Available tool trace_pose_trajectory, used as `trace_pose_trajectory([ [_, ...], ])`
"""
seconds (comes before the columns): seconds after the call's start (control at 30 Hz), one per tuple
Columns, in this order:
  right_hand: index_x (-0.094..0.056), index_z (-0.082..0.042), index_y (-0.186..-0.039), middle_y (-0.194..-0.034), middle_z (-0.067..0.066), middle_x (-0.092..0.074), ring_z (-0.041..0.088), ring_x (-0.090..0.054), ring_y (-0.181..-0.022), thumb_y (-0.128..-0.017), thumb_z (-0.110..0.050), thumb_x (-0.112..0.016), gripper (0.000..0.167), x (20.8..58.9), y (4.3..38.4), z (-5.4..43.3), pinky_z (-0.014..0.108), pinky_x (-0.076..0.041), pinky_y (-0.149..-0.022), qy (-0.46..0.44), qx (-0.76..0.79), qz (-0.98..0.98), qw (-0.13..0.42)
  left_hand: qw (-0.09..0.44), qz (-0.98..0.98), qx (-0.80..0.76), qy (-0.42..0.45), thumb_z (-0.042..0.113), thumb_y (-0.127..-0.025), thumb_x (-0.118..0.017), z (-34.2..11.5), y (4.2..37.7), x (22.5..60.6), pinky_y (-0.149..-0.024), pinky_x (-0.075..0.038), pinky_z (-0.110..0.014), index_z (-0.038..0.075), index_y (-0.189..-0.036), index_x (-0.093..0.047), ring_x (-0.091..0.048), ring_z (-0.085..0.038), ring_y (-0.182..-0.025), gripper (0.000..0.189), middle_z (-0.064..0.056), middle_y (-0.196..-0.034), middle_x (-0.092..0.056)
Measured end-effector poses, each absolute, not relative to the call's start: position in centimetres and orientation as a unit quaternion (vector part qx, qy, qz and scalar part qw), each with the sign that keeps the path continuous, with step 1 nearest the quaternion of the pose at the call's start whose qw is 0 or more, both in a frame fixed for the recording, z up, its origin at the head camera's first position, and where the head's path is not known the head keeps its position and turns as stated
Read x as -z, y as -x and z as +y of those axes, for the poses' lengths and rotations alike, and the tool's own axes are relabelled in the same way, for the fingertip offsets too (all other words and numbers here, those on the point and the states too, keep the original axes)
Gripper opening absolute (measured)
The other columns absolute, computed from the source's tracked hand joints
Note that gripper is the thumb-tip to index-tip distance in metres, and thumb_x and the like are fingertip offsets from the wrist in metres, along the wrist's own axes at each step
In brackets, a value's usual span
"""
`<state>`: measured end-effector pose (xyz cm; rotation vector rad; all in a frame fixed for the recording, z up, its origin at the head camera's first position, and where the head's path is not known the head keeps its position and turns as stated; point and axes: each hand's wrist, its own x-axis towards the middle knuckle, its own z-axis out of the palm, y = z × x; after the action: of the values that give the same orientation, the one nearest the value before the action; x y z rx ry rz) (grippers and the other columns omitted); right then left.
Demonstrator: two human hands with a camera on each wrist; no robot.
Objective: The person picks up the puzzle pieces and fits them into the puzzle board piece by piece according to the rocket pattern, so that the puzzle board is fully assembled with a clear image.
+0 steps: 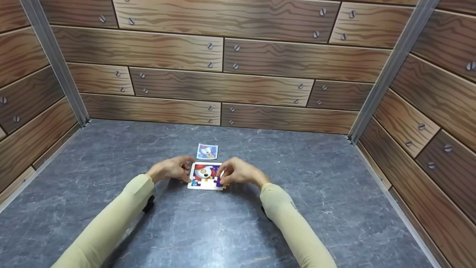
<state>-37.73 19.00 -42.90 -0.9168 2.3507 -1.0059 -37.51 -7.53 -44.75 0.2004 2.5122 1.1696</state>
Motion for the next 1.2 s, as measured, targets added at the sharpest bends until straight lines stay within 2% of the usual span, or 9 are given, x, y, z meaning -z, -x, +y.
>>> trace_pose_trajectory([
  [0.2,-0.07,0.0,-0.103,-0.088,0.015,-0.072,0.005,-0.06,-0.071,-0.083,-0.007,-0.075,0.021,42.9,37.9,18.0,0.019,-0.048,-0.059,0.335,0.363,0.845,0.203,0.169,0.893,-0.405,-0.103,-0.003,-0.072,-0.078,-7.5,37.6,44.9,-0.099,-0.047,-0.038,0.0,-0.135,-0.049,-0.057,-0.022,-0.104,0.069,-0.017,-0.121,-0.062],
  [0.43,-0.07,0.0,-0.101,-0.087,0.009,-0.071,0.005,-0.062,-0.074,-0.083,-0.004,-0.075,0.019,43.1,38.0,16.4,0.02,-0.049,-0.063,0.336,0.364,0.844,0.206,0.159,0.901,-0.391,-0.099,0.0,-0.071,-0.081,-7.7,37.5,45.0,-0.093,-0.048,-0.037,0.002,-0.134,-0.051,-0.055,-0.021,-0.096,0.07,-0.016,-0.113,-0.062],
  [0.77,-0.069,0.002,-0.099,-0.079,-0.001,-0.065,0.004,-0.057,-0.071,-0.083,0.003,-0.071,0.017,43.3,38.1,14.6,0.018,-0.047,-0.064,0.327,0.353,0.852,0.205,0.165,0.899,-0.393,-0.098,-0.001,-0.071,-0.079,-7.5,37.6,45.0,-0.095,-0.048,-0.037,0.002,-0.135,-0.05,-0.056,-0.021,-0.099,0.07,-0.017,-0.117,-0.063],
  [0.93,-0.069,0.001,-0.099,-0.079,0.002,-0.066,0.005,-0.056,-0.07,-0.083,0.005,-0.069,0.017,43.2,38.0,13.8,0.021,-0.045,-0.062,0.305,0.346,0.862,0.21,0.161,0.895,-0.403,-0.109,-0.002,-0.069,-0.078,-7.6,37.5,45.1,-0.095,-0.049,-0.037,0.0,-0.135,-0.049,-0.057,-0.022,-0.101,0.072,-0.019,-0.118,-0.063],
  [1.2,-0.068,0.003,-0.098,-0.076,-0.001,-0.062,0.007,-0.053,-0.068,-0.081,0.007,-0.068,0.017,43.6,37.8,13.1,0.02,-0.043,-0.06,0.293,0.344,0.867,0.21,0.161,0.891,-0.411,-0.111,-0.003,-0.069,-0.078,-7.7,37.4,45.1,-0.091,-0.05,-0.035,-0.001,-0.133,-0.05,-0.057,-0.02,-0.094,0.07,-0.019,-0.115,-0.065],
])
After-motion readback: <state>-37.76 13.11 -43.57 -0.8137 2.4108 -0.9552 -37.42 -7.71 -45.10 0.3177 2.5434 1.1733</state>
